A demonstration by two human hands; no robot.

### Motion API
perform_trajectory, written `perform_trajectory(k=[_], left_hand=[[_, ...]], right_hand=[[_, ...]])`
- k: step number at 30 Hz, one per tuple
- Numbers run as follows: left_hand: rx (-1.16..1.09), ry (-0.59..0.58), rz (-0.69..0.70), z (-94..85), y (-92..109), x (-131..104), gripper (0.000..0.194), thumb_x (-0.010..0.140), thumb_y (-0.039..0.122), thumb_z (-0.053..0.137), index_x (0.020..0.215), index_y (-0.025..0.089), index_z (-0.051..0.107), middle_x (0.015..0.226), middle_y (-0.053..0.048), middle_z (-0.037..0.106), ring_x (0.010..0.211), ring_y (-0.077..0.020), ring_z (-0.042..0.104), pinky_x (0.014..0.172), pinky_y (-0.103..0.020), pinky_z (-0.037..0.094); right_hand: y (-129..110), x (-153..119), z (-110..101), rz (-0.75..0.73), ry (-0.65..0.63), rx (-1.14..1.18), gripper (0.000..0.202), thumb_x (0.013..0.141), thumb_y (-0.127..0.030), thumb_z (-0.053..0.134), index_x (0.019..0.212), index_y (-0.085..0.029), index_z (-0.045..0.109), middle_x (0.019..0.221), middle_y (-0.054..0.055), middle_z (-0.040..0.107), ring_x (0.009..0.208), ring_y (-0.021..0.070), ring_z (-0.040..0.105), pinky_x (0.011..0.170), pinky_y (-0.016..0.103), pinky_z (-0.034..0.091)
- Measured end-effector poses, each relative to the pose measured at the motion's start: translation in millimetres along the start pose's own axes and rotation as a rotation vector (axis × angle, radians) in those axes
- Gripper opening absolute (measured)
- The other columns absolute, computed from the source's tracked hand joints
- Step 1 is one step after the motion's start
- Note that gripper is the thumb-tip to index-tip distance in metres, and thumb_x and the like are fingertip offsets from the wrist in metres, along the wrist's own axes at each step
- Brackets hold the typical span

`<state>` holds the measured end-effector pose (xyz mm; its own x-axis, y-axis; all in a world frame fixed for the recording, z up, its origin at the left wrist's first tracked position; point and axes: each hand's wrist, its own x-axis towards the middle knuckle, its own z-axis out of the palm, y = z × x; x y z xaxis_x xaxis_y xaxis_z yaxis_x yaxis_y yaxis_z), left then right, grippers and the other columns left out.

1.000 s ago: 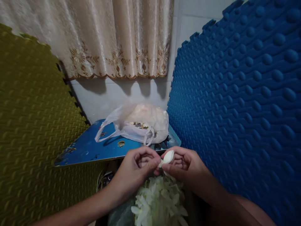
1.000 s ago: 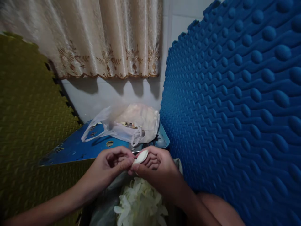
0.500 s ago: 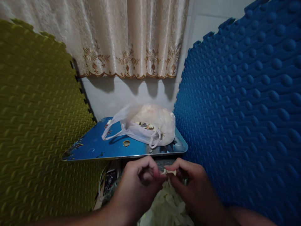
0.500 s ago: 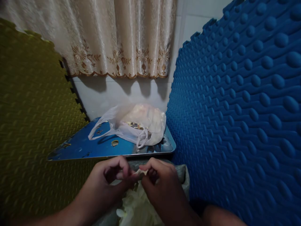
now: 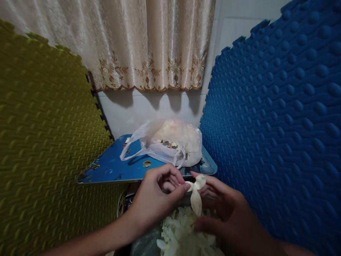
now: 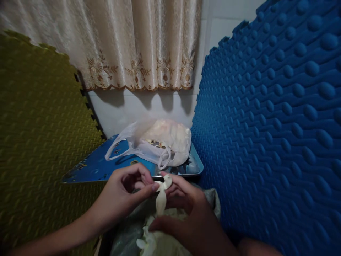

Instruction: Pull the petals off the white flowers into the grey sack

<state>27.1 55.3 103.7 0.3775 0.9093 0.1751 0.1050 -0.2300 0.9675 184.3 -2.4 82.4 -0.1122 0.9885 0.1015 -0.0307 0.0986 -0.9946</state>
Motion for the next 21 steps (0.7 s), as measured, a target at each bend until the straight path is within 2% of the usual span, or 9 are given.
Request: perform_trajectory(k=[3,6,8,10,12,15,17,21], left_hand=[[0.012,-0.02,0.001,1.4,1,-2,0.014,0.065,0.017,0.069,0.067,0.015,0.056,0.06,0.002,0.055,0.054,-0.0088,0.051,0.049,-0.017,0.041],[0.123,-0.037,0.077,5.2,-2,-5,0.01,0.068,0.016,0.066,0.066,0.015,0.056,0.059,0.001,0.057,0.053,-0.0098,0.053,0.048,-0.018,0.042],[0.251,-0.017,0.247,7.1,-5,-9,0.009,0.07,0.011,0.062,0.066,0.016,0.057,0.059,0.0,0.06,0.052,-0.0104,0.055,0.048,-0.019,0.042],[0.38,-0.024,0.501,8.0,-9,-13,0.013,0.073,0.006,0.058,0.067,0.017,0.057,0.06,0.0,0.062,0.054,-0.0109,0.056,0.052,-0.021,0.043],[0.468,-0.072,0.723,8.0,-11,-17,0.016,0.076,0.003,0.055,0.069,0.017,0.058,0.063,-0.001,0.063,0.058,-0.0116,0.058,0.057,-0.022,0.045],[0.476,-0.139,0.91,7.9,-10,-22,0.019,0.076,-0.002,0.054,0.074,0.016,0.059,0.07,-0.005,0.066,0.067,-0.0139,0.061,0.063,-0.023,0.048],[0.41,-0.163,0.942,8.0,-7,-22,0.021,0.075,-0.005,0.056,0.081,0.015,0.061,0.078,-0.008,0.068,0.074,-0.0154,0.063,0.067,-0.024,0.05],[0.299,-0.244,0.829,8.9,-5,-19,0.038,0.075,0.003,0.064,0.108,0.021,0.059,0.081,-0.004,0.069,0.073,-0.014,0.064,0.07,-0.024,0.052]], right_hand=[[1,-1,2,-0.022,-0.017,0.017,0.066,0.055,-0.019,0.081,0.115,-0.028,0.056,0.093,0.001,0.069,0.081,0.0207,0.067,0.072,0.031,0.055],[1,0,2,-0.084,0.055,-0.112,0.046,0.061,-0.023,0.077,0.104,-0.025,0.061,0.079,-0.001,0.068,0.072,0.0189,0.066,0.066,0.027,0.053],[1,0,2,-0.154,0.12,-0.275,0.032,0.065,-0.027,0.074,0.095,-0.023,0.063,0.073,-0.001,0.067,0.067,0.0179,0.064,0.06,0.025,0.05],[1,0,1,-0.23,0.206,-0.433,0.015,0.074,-0.033,0.065,0.083,-0.021,0.063,0.07,0.0,0.066,0.064,0.0166,0.061,0.057,0.023,0.046],[0,-2,-1,-0.275,0.259,-0.519,0.018,0.083,-0.036,0.053,0.076,-0.021,0.061,0.069,0.0,0.065,0.062,0.0153,0.06,0.057,0.023,0.043],[-1,-4,-3,-0.273,0.265,-0.548,0.029,0.089,-0.038,0.043,0.07,-0.021,0.056,0.066,-0.001,0.063,0.06,0.014,0.058,0.057,0.022,0.04],[-3,-5,-4,-0.255,0.294,-0.553,0.032,0.089,-0.041,0.041,0.068,-0.021,0.053,0.062,-0.001,0.059,0.057,0.0133,0.053,0.053,0.022,0.038],[-3,-3,-5,-0.19,0.341,-0.425,0.034,0.089,-0.044,0.038,0.071,-0.02,0.053,0.059,-0.003,0.049,0.055,0.0122,0.045,0.05,0.022,0.034]])
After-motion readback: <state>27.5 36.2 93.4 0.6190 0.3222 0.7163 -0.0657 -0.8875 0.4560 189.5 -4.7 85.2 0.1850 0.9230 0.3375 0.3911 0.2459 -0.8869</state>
